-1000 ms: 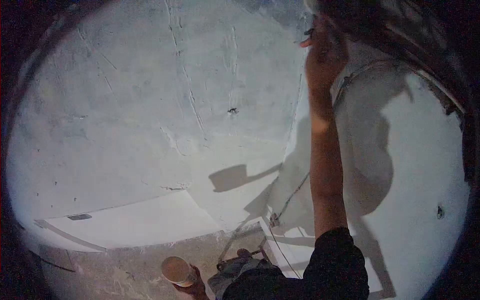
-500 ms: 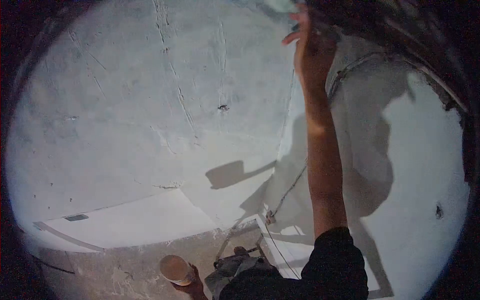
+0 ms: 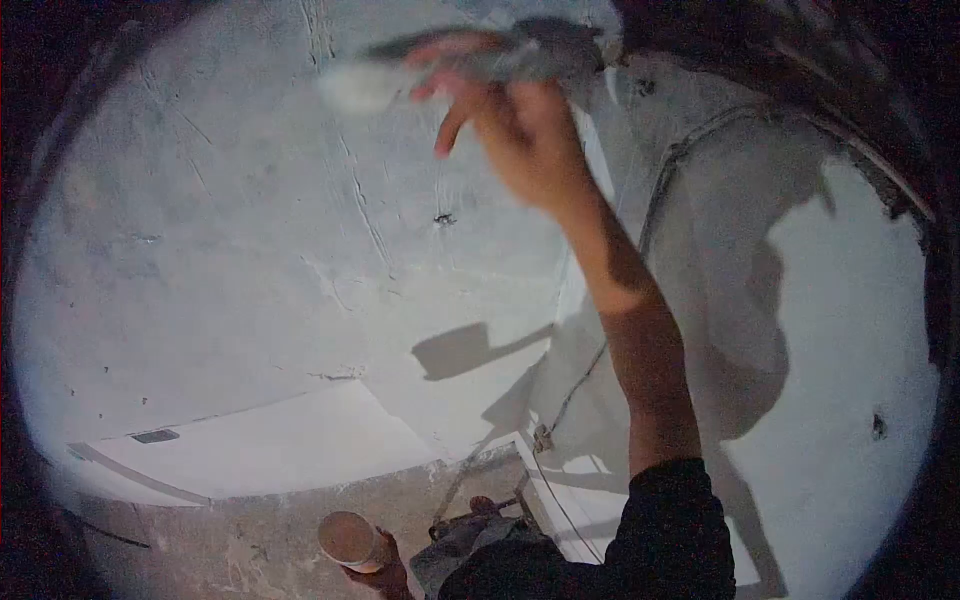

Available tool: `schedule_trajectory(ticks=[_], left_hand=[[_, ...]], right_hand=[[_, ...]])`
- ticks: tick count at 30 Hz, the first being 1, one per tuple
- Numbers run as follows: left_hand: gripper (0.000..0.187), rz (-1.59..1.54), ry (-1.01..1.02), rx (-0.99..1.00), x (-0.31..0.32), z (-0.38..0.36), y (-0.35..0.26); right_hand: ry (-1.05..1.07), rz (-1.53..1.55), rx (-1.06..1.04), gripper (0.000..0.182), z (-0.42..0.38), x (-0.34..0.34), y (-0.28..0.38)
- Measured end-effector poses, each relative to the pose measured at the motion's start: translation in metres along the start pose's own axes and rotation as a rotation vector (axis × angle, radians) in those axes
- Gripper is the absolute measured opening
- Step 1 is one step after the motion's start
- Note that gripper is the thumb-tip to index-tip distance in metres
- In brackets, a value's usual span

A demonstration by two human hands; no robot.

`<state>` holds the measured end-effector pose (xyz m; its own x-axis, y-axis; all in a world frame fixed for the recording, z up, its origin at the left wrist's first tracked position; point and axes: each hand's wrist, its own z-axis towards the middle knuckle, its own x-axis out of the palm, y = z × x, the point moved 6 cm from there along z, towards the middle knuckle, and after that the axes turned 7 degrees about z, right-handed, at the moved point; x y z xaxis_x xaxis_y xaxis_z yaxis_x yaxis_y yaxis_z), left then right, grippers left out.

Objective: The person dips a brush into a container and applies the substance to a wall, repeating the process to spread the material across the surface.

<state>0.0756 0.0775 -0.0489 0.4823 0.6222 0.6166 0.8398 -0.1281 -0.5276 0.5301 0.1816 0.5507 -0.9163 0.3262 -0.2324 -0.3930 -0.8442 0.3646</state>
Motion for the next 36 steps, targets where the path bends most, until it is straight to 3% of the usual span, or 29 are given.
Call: schedule_trajectory(ticks=[1,2,3,5,6,8,10,11,12,13,14,15,17,18,19,20,21,22,23,24,25,26,27,29,30,32,33,35,36], left_hand=[[0.067,0.290,0.198,0.286,-0.016,0.012,-0.001],[0.066,0.577,0.397,0.574,-0.014,0.008,-0.002],[0.066,0.576,0.402,0.577,0.001,0.001,-0.007],[0.066,-0.236,0.123,-0.042,0.024,-0.011,0.000],[0.066,-0.241,0.126,-0.036,0.009,0.003,0.003],[0.067,-0.177,0.339,0.010,-0.009,0.030,0.007],[0.069,-0.106,0.428,0.010,-0.016,0.037,0.007],[0.072,-0.039,0.515,0.013,-0.015,0.034,0.006],[0.072,-0.032,0.515,0.010,0.013,0.013,-0.003],[0.075,-0.106,0.202,-0.020,0.049,-0.018,-0.015],[0.078,-0.181,-0.109,-0.046,0.060,-0.038,-0.018],[0.078,-0.183,-0.108,-0.041,0.051,-0.036,-0.012],[0.080,1.134,0.183,0.852,0.050,-0.033,-0.029],[0.080,1.136,0.174,0.857,0.031,-0.017,-0.026],[0.075,0.554,0.310,0.467,0.004,0.011,-0.014],[0.072,-0.031,0.414,0.073,0.005,0.015,-0.003],[0.072,-0.034,0.411,0.080,0.007,0.015,-0.006],[0.072,-0.081,0.243,-0.007,0.029,-0.004,-0.007],[0.076,-0.132,0.077,-0.097,0.036,-0.015,-0.004],[0.080,-0.121,0.080,-0.102,0.035,-0.010,-0.003],[0.085,-0.086,0.140,-0.073,0.029,-0.004,-0.002],[0.090,-0.028,0.198,-0.011,0.024,0.004,-0.001],[0.095,0.059,0.254,0.081,0.017,0.008,-0.002],[0.105,0.300,0.351,0.357,-0.007,0.024,-0.002],[0.110,0.416,0.385,0.509,-0.022,0.032,-0.001],[0.120,0.542,0.425,0.738,-0.044,0.046,-0.001],[0.120,0.542,0.429,0.738,-0.041,0.049,-0.002],[0.122,0.775,0.365,1.003,-0.030,0.042,-0.011],[0.123,0.892,0.324,1.134,-0.024,0.037,-0.016]], right_hand=[[-0.097,0.099,0.030,0.019,0.012,-0.019,-0.006],[-0.196,-0.178,-0.129,0.019,0.020,-0.046,-0.016],[-0.298,-0.460,-0.293,0.021,0.025,-0.072,-0.025],[-0.601,0.208,-0.337,0.023,0.028,-0.120,-0.041],[-0.600,0.213,-0.342,0.023,0.029,-0.115,-0.036],[-0.822,-0.430,-0.406,0.023,0.013,-0.108,-0.015],[-0.648,-0.977,-0.501,0.025,0.014,-0.072,-0.018],[-0.488,-1.120,-0.432,0.034,0.010,-0.038,-0.013],[-0.326,-1.065,-0.352,0.047,0.013,-0.012,-0.034],[-0.091,-1.146,-0.232,0.049,0.007,0.028,-0.035],[0.105,-0.898,-0.150,0.049,0.000,0.053,-0.042],[0.036,-0.856,-0.512,0.040,-0.012,0.070,-0.019],[0.065,-0.518,-0.361,0.039,-0.001,0.078,-0.019],[0.015,-0.261,-0.295,0.029,0.009,0.072,-0.018],[-0.034,-0.003,-0.226,0.022,0.022,0.063,-0.024],[-0.049,0.018,-0.110,0.022,0.035,0.050,-0.033],[-0.145,-0.149,-0.105,0.020,0.039,0.025,-0.031],[-0.259,-0.457,0.076,0.016,0.046,-0.002,-0.038],[-0.426,-0.692,-0.068,0.016,0.059,-0.019,-0.030],[-0.487,-0.184,-0.380,0.023,0.050,-0.039,-0.019],[-0.546,-0.444,-0.428,0.023,0.044,-0.047,-0.004],[-0.609,-0.704,-0.476,0.024,0.043,-0.047,0.006],[-0.613,-0.690,-0.482,0.024,0.046,-0.043,0.001],[-0.660,-0.954,-0.755,0.013,0.039,-0.026,0.008],[-0.481,-0.975,-0.479,0.021,0.033,-0.008,-0.008],[-0.068,-1.008,-0.354,0.053,0.013,0.044,-0.039],[0.032,-0.916,-0.423,0.053,-0.002,0.066,-0.039],[0.144,-0.626,-0.443,0.032,-0.005,0.087,-0.020],[0.160,-0.332,-0.308,0.028,0.002,0.085,-0.023]])
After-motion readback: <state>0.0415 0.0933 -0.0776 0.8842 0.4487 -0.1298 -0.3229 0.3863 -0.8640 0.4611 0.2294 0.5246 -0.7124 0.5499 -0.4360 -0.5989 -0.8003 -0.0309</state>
